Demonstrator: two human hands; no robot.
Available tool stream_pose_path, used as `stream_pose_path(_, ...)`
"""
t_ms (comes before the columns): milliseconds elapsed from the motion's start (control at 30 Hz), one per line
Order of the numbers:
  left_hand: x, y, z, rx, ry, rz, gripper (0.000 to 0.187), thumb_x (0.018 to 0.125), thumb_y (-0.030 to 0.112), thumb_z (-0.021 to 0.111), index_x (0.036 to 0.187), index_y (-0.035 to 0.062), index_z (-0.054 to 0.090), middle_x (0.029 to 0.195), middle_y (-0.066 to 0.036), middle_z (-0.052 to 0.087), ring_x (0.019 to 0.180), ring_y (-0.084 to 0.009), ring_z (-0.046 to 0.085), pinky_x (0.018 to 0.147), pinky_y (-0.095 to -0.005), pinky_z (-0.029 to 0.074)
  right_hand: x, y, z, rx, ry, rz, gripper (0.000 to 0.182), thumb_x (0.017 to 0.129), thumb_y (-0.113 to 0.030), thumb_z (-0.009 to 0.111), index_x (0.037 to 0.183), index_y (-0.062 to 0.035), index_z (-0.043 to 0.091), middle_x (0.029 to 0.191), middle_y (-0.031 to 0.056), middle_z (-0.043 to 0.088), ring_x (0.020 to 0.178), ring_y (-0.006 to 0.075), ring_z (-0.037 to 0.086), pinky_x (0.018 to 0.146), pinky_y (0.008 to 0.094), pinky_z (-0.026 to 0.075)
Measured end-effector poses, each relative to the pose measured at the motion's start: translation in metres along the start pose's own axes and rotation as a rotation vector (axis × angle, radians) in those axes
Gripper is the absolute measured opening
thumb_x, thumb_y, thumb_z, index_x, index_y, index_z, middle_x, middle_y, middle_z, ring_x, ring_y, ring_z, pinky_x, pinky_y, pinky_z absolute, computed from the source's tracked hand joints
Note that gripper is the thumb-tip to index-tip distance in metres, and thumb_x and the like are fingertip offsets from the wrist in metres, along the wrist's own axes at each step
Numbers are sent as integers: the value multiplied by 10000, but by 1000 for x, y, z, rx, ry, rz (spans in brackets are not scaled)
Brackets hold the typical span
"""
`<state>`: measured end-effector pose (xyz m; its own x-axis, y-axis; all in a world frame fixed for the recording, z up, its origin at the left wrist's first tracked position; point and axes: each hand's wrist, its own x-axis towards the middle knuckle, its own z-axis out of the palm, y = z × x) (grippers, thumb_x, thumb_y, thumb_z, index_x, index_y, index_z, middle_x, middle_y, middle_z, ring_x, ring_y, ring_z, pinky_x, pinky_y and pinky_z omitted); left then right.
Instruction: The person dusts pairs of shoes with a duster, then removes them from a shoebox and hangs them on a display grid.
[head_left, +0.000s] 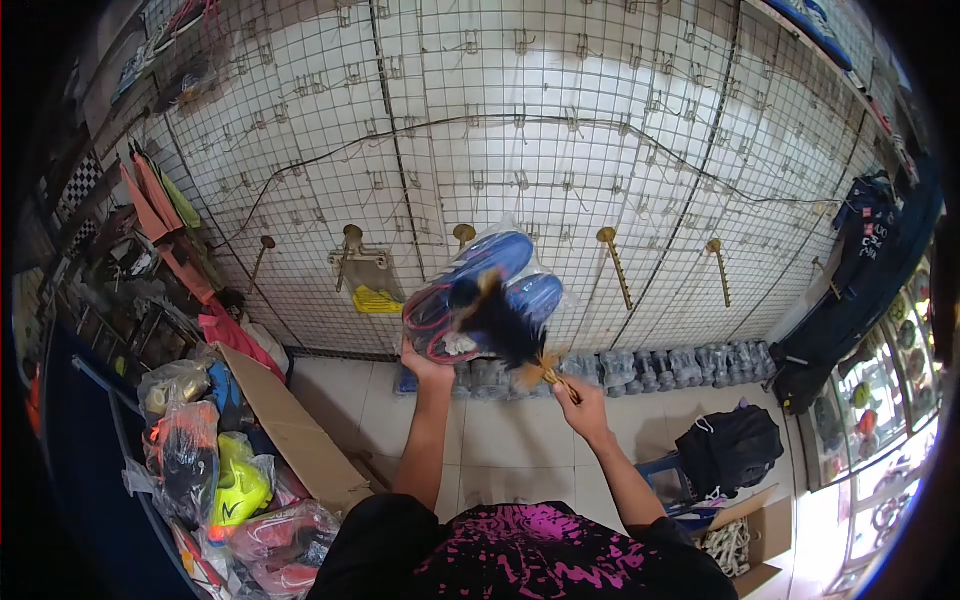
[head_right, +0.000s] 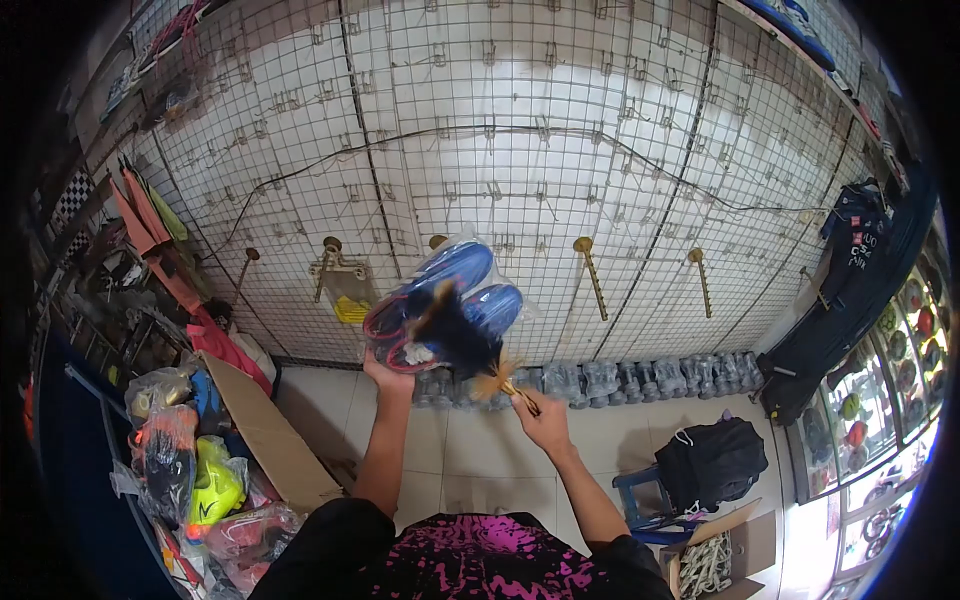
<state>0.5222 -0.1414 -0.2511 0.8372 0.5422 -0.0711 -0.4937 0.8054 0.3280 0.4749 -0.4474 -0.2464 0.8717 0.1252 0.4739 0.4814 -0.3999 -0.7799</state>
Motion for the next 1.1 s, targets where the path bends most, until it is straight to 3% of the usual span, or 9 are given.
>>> stream_pose_path(167,-4,8,9,-30,-5,22,491,1043,364,316,1329,53,568,1336,-139,602,1228,-329,576,1062,-487,460,20,11,-1,236,89,320,310,993,-273,622,884,17,626,627,-15,442,592,80,405,530,299,339)
stream_pose_path(267,-5,9,12,0,-16,52,482,1049,369,329,1328,56,567,1327,-135,606,1221,-328,577,1059,-484,456,18,9,14,230,61,254,312,996,-272,619,898,23,645,641,-18,453,613,66,403,536,285,332)
stream_pose_path(367,-4,10,11,-10,-7,63,471,1049,381,364,1327,60,568,1313,-128,611,1206,-320,582,1050,-477,457,16,-22,5,161,-199,58,307,993,-252,627,1018,44,701,650,-39,472,604,62,386,529,261,323)
stream_pose_path(533,-6,14,4,47,-145,102,450,1035,403,445,1297,66,586,1292,-108,619,1196,-292,581,1053,-447,445,32,8,16,265,-48,289,348,985,-289,641,1061,44,707,671,-37,522,612,56,410,535,250,340)
stream_pose_path(667,-6,9,6,94,-22,138,457,1025,390,489,1327,55,565,1325,-100,600,1207,-291,579,1057,-456,441,32,-20,18,306,-1,371,370,984,-312,643,1037,49,708,683,-37,551,617,51,421,536,246,348)
stream_pose_path(767,-12,8,18,186,76,191,490,1022,373,501,1366,27,552,1354,-104,588,1235,-281,564,1075,-435,425,27,-23,17,239,-213,110,385,995,-329,629,999,48,705,665,-47,521,620,48,415,538,247,345)
stream_pose_path(867,25,-3,-36,303,-29,283,520,1019,363,511,1388,-2,539,1371,-110,580,1266,-270,544,1093,-408,408,34,-7,14,319,-212,190,385,994,-334,631,982,44,703,665,-48,506,629,51,420,547,254,353)
stream_pose_path(967,0,10,-6,630,-181,366,433,1004,270,535,1321,-24,568,1338,-132,597,1224,-269,555,1067,-382,404,48,7,17,278,2,368,358,984,-313,647,966,39,706,680,-50,509,646,51,430,562,256,364)
stream_pose_path(1100,-24,33,37,1126,-450,610,286,958,162,584,1176,-22,596,1223,-149,594,1086,-263,567,961,-376,423,39,-16,8,286,-152,255,347,991,-307,637,957,33,700,680,-55,491,627,46,405,544,251,343)
